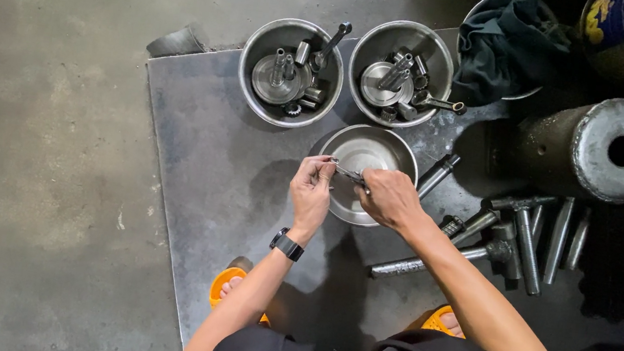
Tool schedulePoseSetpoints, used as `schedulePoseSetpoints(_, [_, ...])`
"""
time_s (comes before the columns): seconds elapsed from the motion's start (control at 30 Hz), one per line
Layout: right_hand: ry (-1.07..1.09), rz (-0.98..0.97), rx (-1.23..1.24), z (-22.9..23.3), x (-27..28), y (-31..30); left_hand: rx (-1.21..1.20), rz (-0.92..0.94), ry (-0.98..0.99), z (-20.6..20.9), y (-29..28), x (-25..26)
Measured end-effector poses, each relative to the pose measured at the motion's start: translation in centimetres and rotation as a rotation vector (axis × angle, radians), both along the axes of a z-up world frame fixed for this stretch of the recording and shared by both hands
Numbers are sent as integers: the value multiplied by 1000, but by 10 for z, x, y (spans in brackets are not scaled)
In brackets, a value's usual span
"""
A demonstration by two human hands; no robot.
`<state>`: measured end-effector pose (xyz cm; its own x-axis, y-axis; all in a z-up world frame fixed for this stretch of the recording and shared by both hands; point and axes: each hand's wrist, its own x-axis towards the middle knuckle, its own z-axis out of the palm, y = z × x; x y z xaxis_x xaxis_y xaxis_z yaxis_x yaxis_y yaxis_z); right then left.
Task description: The person cleans small metal parts in a workshop setting. They pick up a metal component from a bowl, wipe it with a cloth, and then use a brush to scrub it inside the bowl. The person handles various metal parts and tools on a cluttered workbench.
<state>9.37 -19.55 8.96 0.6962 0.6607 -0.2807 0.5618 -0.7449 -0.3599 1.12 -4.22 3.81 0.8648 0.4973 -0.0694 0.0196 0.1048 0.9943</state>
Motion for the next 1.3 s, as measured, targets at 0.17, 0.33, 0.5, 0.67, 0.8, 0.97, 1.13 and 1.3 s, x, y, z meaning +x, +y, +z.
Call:
schedulePoseSetpoints(0.17, [107,-38,-76,3,-1,5,-56,56,11,-4,0,2])
schedulePoseSetpoints(0.33, [-21,0,60,0,-3,4,-31,88,51,-4,-1,3])
schedulePoseSetpoints(0.5, [46,-22,-32,1,-6,1,-84,86,34,0,-4,3])
schedulePoseSetpoints(0.67, [-49,-506,330,6,-6,-24,-273,56,-30,-1,-1,14])
schedulePoseSetpoints(0.8, [70,-970,120,-45,14,-110,-372,12,24,10,5,17])
schedulePoseSetpoints(0.97, [-233,-874,-163,-91,17,-168,-289,-9,100,-11,2,12])
schedulePoseSetpoints(1.13, [-343,-637,18,-48,12,-113,-220,-13,129,-30,9,5])
schedulePoseSetpoints(1.3, [-31,-330,293,-61,-11,-32,-223,5,146,-22,11,10])
